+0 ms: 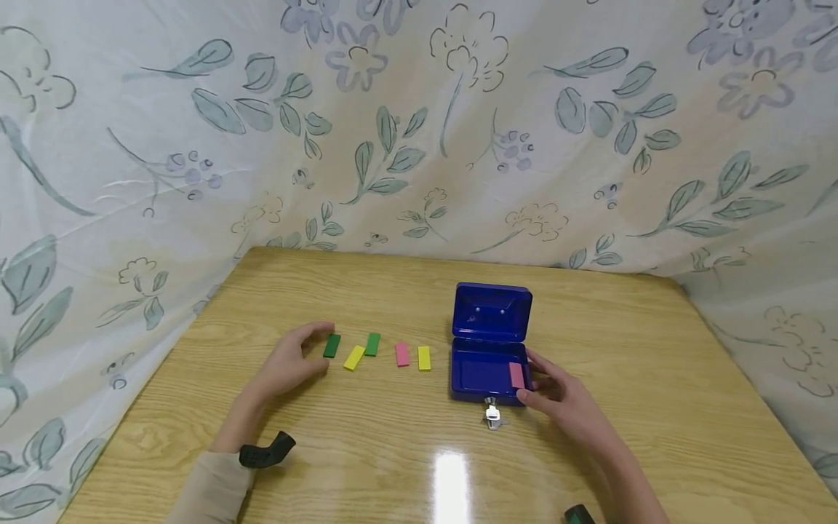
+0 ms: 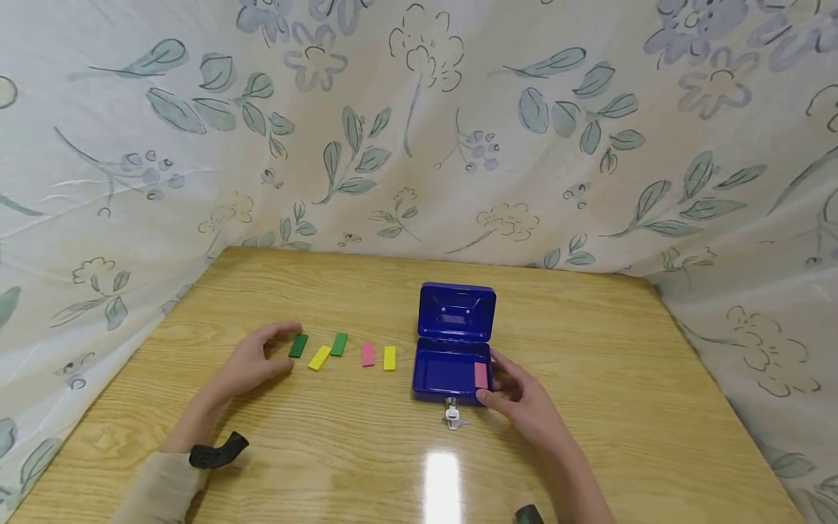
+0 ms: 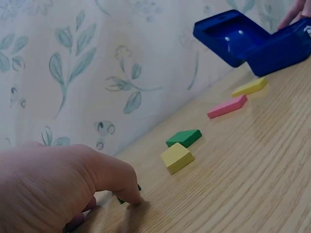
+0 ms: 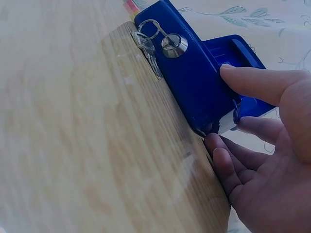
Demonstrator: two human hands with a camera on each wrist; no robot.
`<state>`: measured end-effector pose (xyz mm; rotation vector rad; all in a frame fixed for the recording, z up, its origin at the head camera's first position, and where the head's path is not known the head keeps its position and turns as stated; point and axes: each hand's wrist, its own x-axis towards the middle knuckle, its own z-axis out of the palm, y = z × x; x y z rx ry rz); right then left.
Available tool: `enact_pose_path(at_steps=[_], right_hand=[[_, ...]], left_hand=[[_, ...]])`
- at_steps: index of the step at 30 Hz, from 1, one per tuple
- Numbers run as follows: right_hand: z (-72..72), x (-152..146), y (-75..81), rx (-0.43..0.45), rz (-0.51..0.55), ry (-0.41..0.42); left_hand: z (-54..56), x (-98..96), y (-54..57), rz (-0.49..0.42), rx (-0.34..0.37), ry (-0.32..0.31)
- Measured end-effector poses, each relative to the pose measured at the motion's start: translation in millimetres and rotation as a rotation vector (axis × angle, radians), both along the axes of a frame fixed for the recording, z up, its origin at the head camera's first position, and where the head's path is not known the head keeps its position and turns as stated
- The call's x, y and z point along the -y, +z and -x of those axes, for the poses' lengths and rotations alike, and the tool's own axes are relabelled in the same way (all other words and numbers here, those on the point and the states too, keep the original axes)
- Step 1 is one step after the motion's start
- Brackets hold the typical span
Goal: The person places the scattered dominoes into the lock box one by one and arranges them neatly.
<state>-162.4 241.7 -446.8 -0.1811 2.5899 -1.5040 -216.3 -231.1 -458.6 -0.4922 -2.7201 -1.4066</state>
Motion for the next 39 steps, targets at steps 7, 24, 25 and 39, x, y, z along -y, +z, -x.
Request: enact_pose_path(at_steps=[7,24,25,39], right_hand=[[0.4,0.6,-0.5,-0.003,-0.011,-0.002],[0.9,-0.7,-2.8,-0.011,-0.006,-0.002],[0.6,-0.8,-3.1,-0.01,-0.004,-0.003],[1.8,-2.3,-7.5,-0.029,0.014,0.021]], left_hand=[[2.4,1.8,-2.8,-0.037,0.033,-0.023],[0.4,4.0,-3.6,-0.061,0.048,-0.001],[0.0,4.2,-3.8,-0.059,0.045,-0.002],[-0.6,3.0,-5.1,-0.066,0.042,-0.001]])
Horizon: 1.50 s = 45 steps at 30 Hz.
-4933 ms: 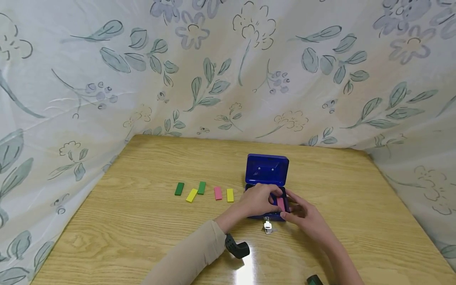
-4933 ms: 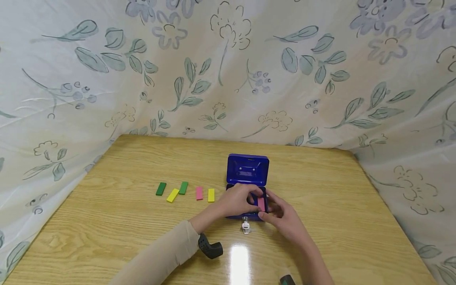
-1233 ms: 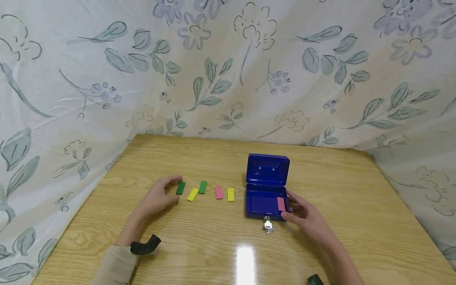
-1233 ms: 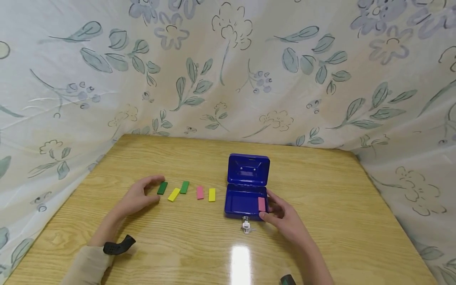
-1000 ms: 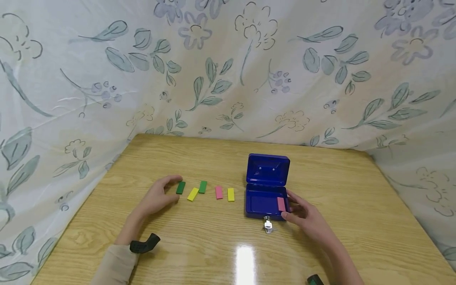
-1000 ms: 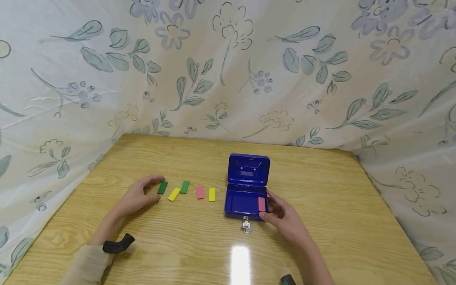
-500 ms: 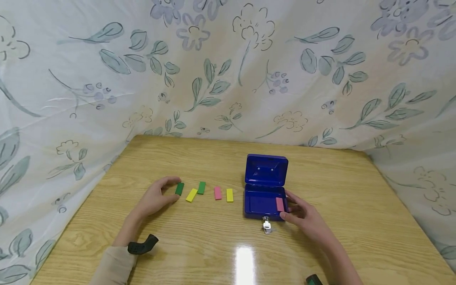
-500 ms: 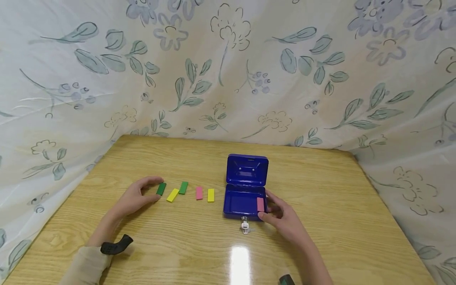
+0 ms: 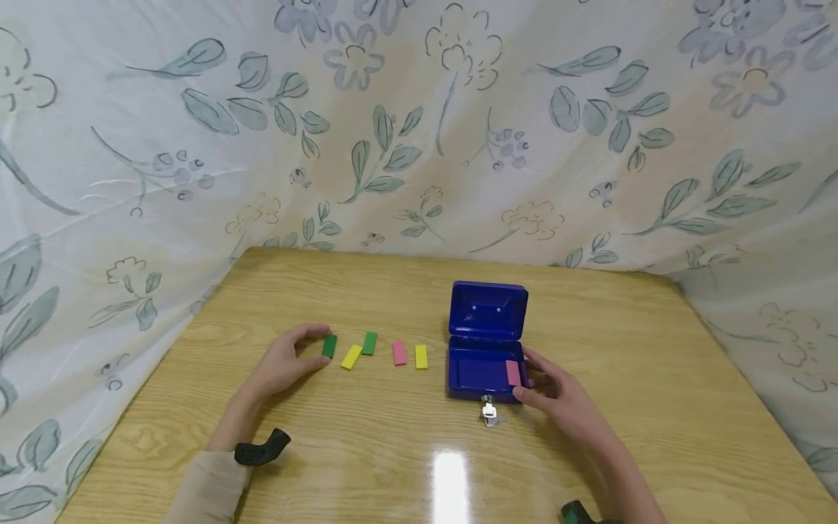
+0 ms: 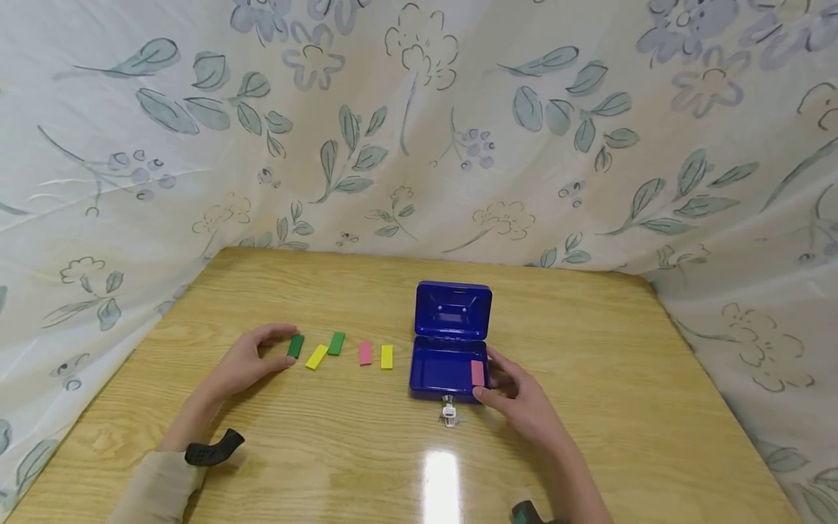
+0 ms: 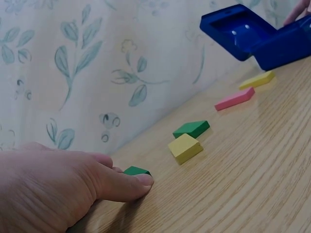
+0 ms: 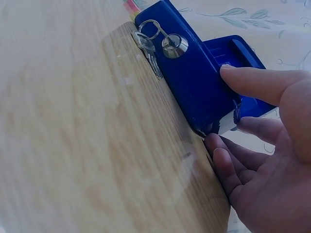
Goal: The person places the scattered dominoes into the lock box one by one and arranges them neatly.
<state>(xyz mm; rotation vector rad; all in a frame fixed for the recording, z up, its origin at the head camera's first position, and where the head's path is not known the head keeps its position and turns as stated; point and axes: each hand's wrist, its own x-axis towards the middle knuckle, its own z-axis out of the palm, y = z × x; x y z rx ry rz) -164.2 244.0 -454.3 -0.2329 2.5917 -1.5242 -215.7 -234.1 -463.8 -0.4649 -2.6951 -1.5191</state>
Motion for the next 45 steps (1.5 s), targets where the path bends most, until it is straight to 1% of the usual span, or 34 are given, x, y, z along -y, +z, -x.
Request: enact_pose_path(at_steps=[5,10,15,19,26,32,38,45], right_hand=[[-1.4,-2.4,-0.8,-0.012,-0.004,-0.003],[-2.0,-2.1,0.5,-0.01,-0.019,-0.003],[-3.8,-3.5,1.3,-0.013,-0.014,-0.002],[-3.9,-3.7,1.5,-0.014,0.0,0.004],[-3.3,-4.1,1.5,-0.007,-0.003,-0.005],[-3.1,-3.6,3.2,-0.008,0.011,-0.003],[-2.4,-3.0,4.3,0.006,0.009,-0.004],[-2.0,-2.6,3.0,0.029,0.007,-0.021]], left_hand=[[0.1,-2.3,0.3,0.021,-0.009,0.005],[-3.6,-2.2,-0.5,0.025,-0.022,0.006],[-5.8,-4.0,-1.3,0.035,-0.017,0.01],[-5.1,-4.4,-1.4,0.035,-0.011,0.009],[-4.9,-4.4,-1.0,0.058,-0.028,0.018],[-4.8,-4.2,-1.8,0.06,-0.024,0.021],[-5.4,-4.1,-1.5,0.053,-0.019,0.019],[-4.8,-3.9,0.0,0.071,-0.036,0.018]])
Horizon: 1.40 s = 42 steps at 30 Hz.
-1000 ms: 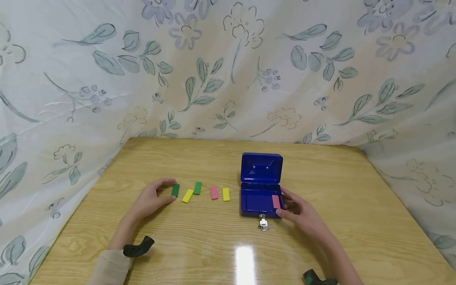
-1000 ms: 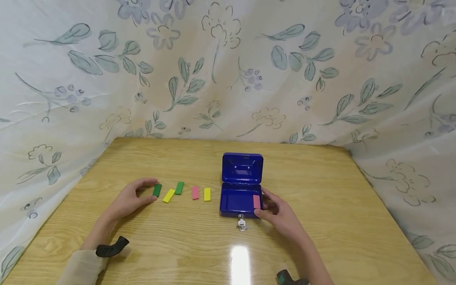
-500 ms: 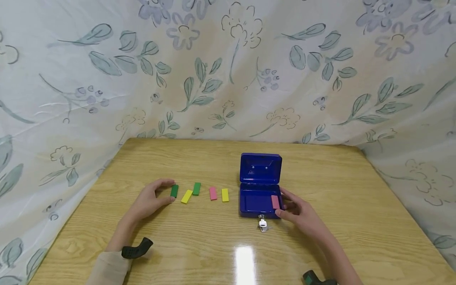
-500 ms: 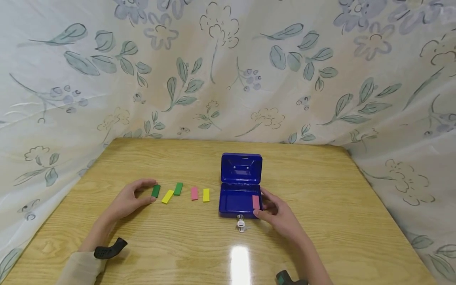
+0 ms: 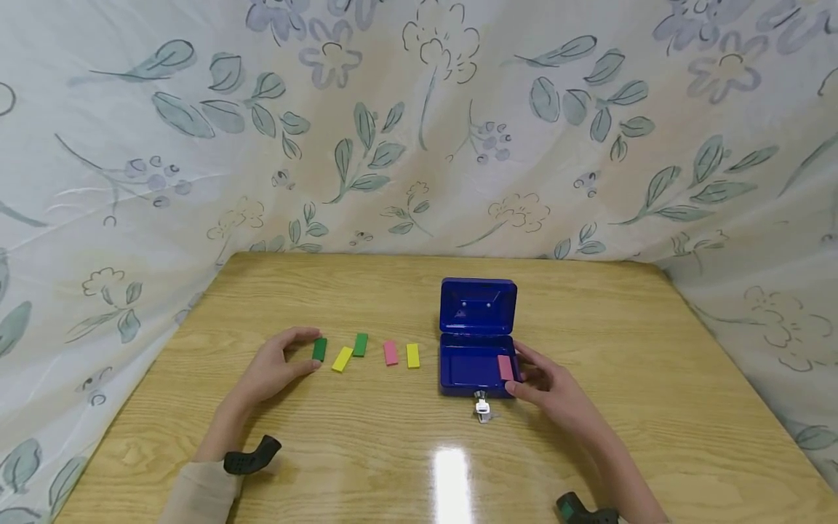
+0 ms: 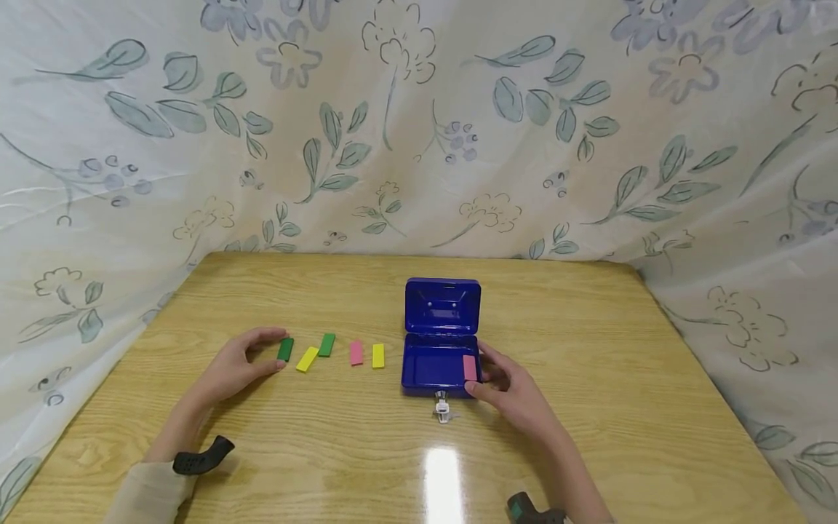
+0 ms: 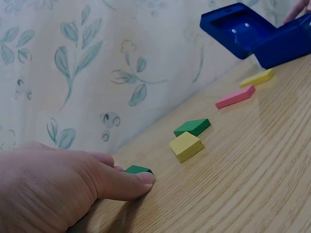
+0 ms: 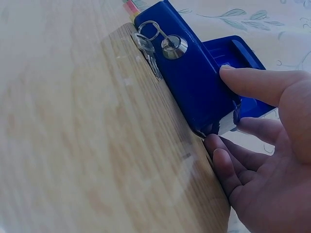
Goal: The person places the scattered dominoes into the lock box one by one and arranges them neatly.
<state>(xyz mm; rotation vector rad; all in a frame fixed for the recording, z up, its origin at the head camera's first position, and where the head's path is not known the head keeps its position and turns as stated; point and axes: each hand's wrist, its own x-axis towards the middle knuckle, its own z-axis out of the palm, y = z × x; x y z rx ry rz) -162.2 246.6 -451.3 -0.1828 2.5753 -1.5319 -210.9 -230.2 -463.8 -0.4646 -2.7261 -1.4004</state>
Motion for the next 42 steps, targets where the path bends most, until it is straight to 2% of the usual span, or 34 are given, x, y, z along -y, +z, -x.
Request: enact_pose_path(at_steps=[9,17,36,42], right_hand=[[-1.2,-1.0,2.0,-0.021,0.05,0.017],[-1.4,-3.4,1.1,-0.022,0.05,0.021],[-1.3,-2.4,-1.4,-0.019,0.041,0.025],[-1.2,-2.0,-0.4,-0.017,0.037,0.027]], left_hand=[[4.5,1.2,2.6,-0.021,0.026,-0.009],[4.1,-0.2,5.5,-0.008,0.024,-0.008],[-1.7,2.1,0.2,-0.02,-0.022,-0.049],[-2.9,2.5,0.5,-0.016,-0.03,-0.028]])
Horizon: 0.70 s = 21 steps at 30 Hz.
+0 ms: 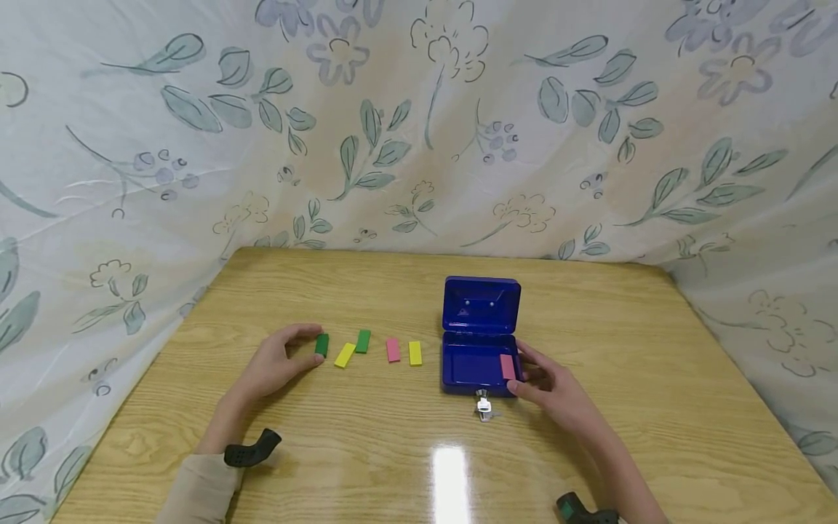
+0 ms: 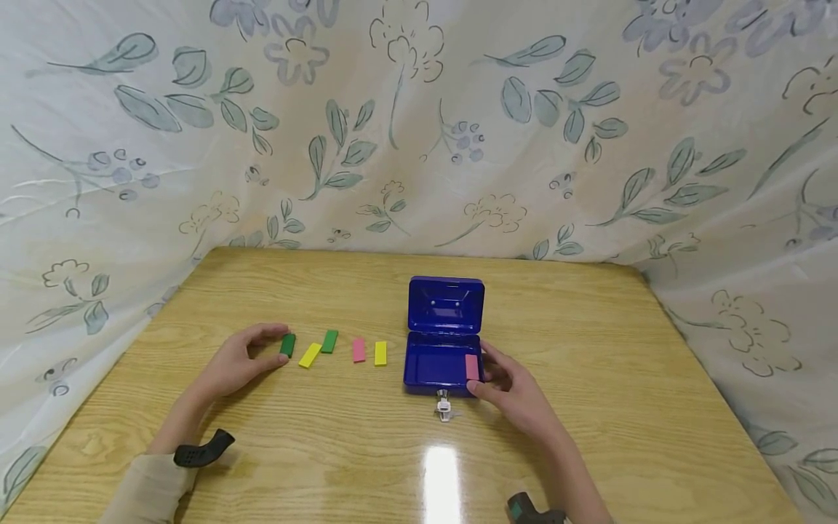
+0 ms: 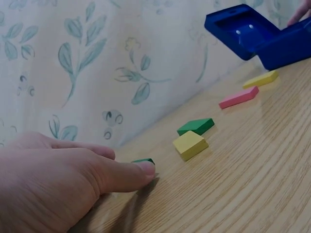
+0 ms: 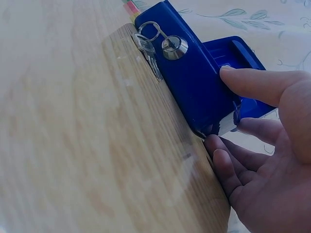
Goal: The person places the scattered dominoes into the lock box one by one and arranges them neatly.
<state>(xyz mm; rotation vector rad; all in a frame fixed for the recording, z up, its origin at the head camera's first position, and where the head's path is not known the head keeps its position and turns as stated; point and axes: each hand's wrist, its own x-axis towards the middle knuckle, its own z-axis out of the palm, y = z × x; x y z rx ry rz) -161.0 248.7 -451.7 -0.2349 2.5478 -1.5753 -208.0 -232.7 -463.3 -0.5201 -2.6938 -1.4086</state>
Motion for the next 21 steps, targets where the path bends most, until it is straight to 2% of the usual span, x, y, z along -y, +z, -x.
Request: enact_pose_path(at_steps=[10,17,21], right_hand=[[0.8,0.1,-1.5,0.009,-0.008,-0.006],[0.6,-0.7,-1.6,0.009,-0.009,-0.004],[0.8,0.6,-0.3,0.003,-0.034,-0.009]], left_hand=[[-2.1,-2.3,3.7,-0.01,0.005,0.093],[-1.1,-3.6,3.5,-0.02,-0.033,0.124],[-2.6,-2.8,2.2,-0.068,-0.056,0.14]])
